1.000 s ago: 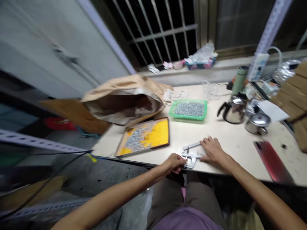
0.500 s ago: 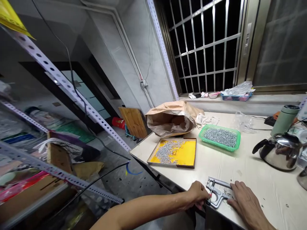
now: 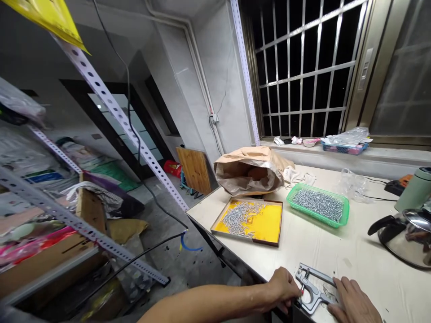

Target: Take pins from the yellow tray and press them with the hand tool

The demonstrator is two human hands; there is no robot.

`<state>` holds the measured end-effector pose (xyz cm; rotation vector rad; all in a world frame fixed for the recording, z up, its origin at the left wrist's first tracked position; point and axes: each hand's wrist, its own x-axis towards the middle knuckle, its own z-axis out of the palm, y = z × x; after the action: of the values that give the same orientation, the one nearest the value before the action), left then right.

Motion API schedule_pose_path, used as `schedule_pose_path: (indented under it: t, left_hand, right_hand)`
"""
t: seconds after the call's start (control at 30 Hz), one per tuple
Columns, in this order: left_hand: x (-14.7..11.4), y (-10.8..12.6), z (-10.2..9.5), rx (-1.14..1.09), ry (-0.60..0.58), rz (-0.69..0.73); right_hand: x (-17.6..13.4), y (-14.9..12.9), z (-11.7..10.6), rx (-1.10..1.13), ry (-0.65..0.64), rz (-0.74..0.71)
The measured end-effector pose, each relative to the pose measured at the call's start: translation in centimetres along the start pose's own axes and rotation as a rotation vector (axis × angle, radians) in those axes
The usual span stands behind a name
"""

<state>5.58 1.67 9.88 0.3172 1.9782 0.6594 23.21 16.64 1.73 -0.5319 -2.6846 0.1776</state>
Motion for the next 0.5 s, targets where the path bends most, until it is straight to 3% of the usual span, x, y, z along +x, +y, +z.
schedule_pose_path:
  t: [0.17, 0.2, 0.33, 0.4, 0.5]
  left_hand:
    - [-0.6, -1.0, -0.4, 0.047, -0.080, 0.117]
    - [-0.5, -1.2, -0.5, 0.114, -0.078, 0.186]
    - [0.6, -1.7, -1.0, 0.413, 0.177, 0.713]
    - [1.1, -1.3, -1.0, 0.551, 0.188, 0.856]
    - [1.5, 0.3, -0.5, 0.766, 0.108, 1.027]
  right_hand:
    - [1.4, -3.7, -5.4, -0.067, -0.184, 0.027]
    - [1.6, -4.2, -5.9, -0.090, -0.219, 0.028]
    - [2.3, -5.1, -6.6, -0.152, -0.327, 0.089]
    - [2.4, -5.2, -6.7, -0.152, -0.364, 0.118]
    - [2.4, -5.4, -6.8, -0.154, -0.394, 0.153]
